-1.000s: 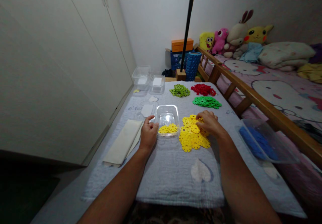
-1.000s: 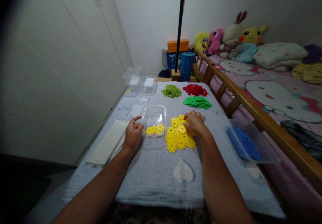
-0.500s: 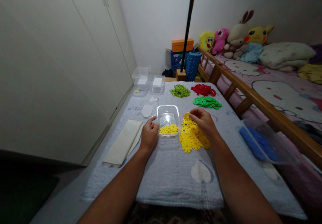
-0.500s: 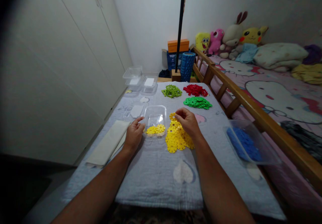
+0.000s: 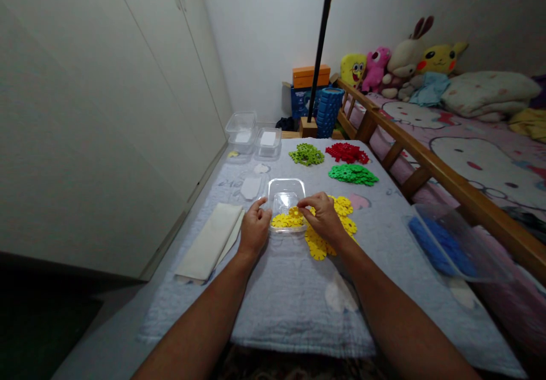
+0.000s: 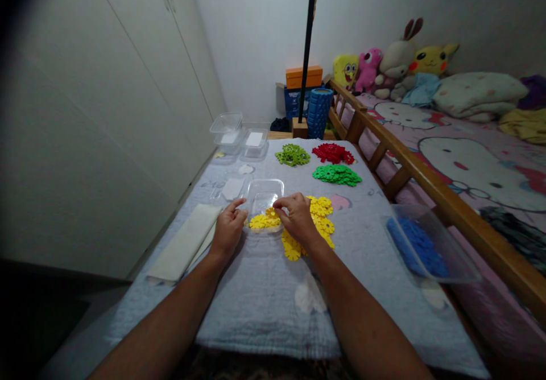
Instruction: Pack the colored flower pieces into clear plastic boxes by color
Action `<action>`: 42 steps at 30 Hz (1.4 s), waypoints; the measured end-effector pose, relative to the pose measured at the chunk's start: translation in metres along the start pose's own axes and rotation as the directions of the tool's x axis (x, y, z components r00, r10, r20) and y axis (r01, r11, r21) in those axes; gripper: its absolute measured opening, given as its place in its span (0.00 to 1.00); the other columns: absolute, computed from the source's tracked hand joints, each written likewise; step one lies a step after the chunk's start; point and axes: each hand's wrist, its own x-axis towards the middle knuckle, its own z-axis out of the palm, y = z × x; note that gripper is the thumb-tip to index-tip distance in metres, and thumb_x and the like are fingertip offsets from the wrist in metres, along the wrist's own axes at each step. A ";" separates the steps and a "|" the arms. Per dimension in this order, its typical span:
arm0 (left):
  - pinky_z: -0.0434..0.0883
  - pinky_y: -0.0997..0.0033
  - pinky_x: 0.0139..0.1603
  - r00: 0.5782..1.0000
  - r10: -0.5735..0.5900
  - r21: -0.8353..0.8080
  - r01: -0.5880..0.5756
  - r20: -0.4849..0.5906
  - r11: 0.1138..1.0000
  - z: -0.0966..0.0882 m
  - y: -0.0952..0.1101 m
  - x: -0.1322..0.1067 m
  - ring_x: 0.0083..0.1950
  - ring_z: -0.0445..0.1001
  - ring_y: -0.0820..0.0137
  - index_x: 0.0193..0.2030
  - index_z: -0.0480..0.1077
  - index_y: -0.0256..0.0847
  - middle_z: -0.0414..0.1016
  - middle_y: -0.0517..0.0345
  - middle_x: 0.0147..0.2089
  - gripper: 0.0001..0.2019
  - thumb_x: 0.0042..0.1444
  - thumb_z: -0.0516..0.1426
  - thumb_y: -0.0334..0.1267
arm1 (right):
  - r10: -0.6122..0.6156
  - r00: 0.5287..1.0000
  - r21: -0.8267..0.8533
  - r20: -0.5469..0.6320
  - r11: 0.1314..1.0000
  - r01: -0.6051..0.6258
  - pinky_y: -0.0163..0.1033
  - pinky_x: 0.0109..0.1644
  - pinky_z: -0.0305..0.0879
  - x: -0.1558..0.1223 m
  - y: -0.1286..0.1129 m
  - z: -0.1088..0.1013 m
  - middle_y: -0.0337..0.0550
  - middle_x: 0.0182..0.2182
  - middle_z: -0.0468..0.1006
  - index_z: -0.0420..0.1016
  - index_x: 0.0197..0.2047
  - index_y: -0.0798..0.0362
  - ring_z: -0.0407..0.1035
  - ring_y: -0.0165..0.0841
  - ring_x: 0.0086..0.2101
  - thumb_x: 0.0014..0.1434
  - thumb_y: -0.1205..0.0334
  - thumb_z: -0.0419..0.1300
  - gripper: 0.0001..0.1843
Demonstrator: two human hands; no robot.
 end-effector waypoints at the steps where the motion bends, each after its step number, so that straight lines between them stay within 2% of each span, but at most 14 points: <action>1: 0.56 0.74 0.28 1.000 -0.002 0.004 0.003 -0.001 1.000 0.000 0.001 0.000 0.24 0.57 0.74 0.58 0.72 0.31 0.55 0.70 0.22 0.27 0.54 0.57 0.45 | -0.019 1.000 -0.013 -0.018 1.000 0.018 0.50 0.55 0.58 0.000 0.002 0.000 0.44 0.40 0.83 0.82 0.40 0.46 0.68 0.41 0.45 0.60 0.67 0.61 0.08; 4: 0.56 0.74 0.28 1.000 -0.005 0.007 0.005 0.000 1.000 0.000 0.001 0.000 0.25 0.57 0.74 0.58 0.72 0.31 0.55 0.70 0.22 0.28 0.54 0.57 0.46 | -0.070 0.992 -0.027 -0.101 0.997 0.068 0.50 0.57 0.57 0.002 0.012 -0.004 0.44 0.47 0.82 0.81 0.42 0.47 0.67 0.42 0.50 0.61 0.67 0.60 0.10; 6: 0.56 0.74 0.29 1.000 0.001 0.010 -0.001 0.001 1.000 0.000 -0.001 0.000 0.25 0.57 0.74 0.59 0.72 0.31 0.55 0.70 0.23 0.28 0.55 0.56 0.46 | -0.073 0.984 -0.043 -0.163 0.997 0.067 0.51 0.58 0.57 0.005 0.022 -0.012 0.45 0.48 0.81 0.81 0.42 0.47 0.67 0.43 0.51 0.62 0.65 0.59 0.10; 9: 0.56 0.74 0.29 1.000 0.012 0.013 -0.012 -0.001 1.000 0.000 -0.003 0.001 0.25 0.57 0.74 0.59 0.72 0.31 0.55 0.70 0.23 0.28 0.55 0.56 0.46 | -0.042 0.968 -0.079 -0.247 0.997 0.023 0.52 0.60 0.56 0.009 0.042 -0.026 0.46 0.48 0.80 0.80 0.40 0.47 0.68 0.43 0.51 0.61 0.63 0.58 0.09; 12: 0.56 0.74 0.28 1.000 0.009 0.002 -0.009 -0.003 1.000 0.000 -0.003 0.001 0.25 0.56 0.74 0.59 0.72 0.31 0.55 0.70 0.22 0.28 0.55 0.57 0.46 | 0.037 0.954 -0.137 -0.298 0.987 -0.081 0.53 0.61 0.56 0.011 0.066 -0.039 0.47 0.48 0.80 0.80 0.40 0.48 0.68 0.44 0.52 0.60 0.62 0.58 0.10; 15: 0.55 0.74 0.28 1.000 0.000 -0.010 0.000 -0.001 1.000 0.000 -0.003 0.001 0.24 0.55 0.74 0.59 0.72 0.30 0.53 0.70 0.23 0.28 0.55 0.57 0.46 | 0.163 0.944 -0.218 -0.288 0.949 -0.230 0.54 0.60 0.57 0.011 0.088 -0.048 0.50 0.47 0.80 0.81 0.40 0.49 0.68 0.46 0.51 0.59 0.61 0.57 0.11; 20: 0.56 0.74 0.28 1.000 -0.007 -0.042 0.006 -0.005 0.999 0.001 -0.003 0.001 0.24 0.55 0.74 0.58 0.73 0.32 0.53 0.71 0.22 0.28 0.53 0.58 0.46 | 0.342 0.930 -0.375 -0.136 0.851 -0.368 0.53 0.55 0.60 0.007 0.110 -0.051 0.53 0.47 0.79 0.83 0.43 0.50 0.69 0.48 0.48 0.57 0.58 0.59 0.14; 24: 0.55 0.74 0.27 1.000 -0.024 -0.060 0.024 -0.008 0.998 0.001 -0.004 0.001 0.24 0.56 0.74 0.57 0.73 0.33 0.54 0.71 0.22 0.28 0.52 0.58 0.47 | 0.384 0.920 -0.474 -0.070 0.799 -0.370 0.47 0.51 0.62 0.004 0.112 -0.049 0.52 0.45 0.80 0.83 0.45 0.49 0.70 0.45 0.46 0.54 0.59 0.62 0.15; 30: 0.55 0.74 0.27 1.000 -0.023 -0.063 0.023 0.009 0.998 0.001 -0.005 0.001 0.24 0.55 0.75 0.58 0.72 0.32 0.54 0.70 0.23 0.28 0.54 0.58 0.46 | 0.332 0.942 -0.449 0.038 0.848 -0.281 0.39 0.48 0.63 0.007 0.104 -0.053 0.48 0.40 0.82 0.82 0.37 0.52 0.72 0.38 0.43 0.56 0.64 0.59 0.10; 37: 0.56 0.74 0.27 1.000 -0.014 -0.056 0.015 0.003 0.998 0.000 -0.007 0.002 0.24 0.56 0.74 0.58 0.73 0.33 0.55 0.70 0.23 0.27 0.53 0.58 0.45 | 0.353 0.935 -0.389 0.041 0.868 -0.310 0.37 0.40 0.63 0.009 0.092 -0.061 0.45 0.34 0.83 0.83 0.33 0.51 0.73 0.36 0.35 0.55 0.63 0.57 0.12; 42: 0.56 0.74 0.28 1.000 -0.011 -0.052 0.011 0.001 0.999 0.001 -0.005 0.002 0.25 0.56 0.74 0.58 0.72 0.32 0.55 0.70 0.23 0.27 0.54 0.57 0.45 | 0.290 0.957 -0.344 -0.007 0.898 -0.275 0.38 0.42 0.63 0.010 0.090 -0.058 0.46 0.34 0.83 0.83 0.34 0.52 0.73 0.36 0.36 0.56 0.63 0.55 0.14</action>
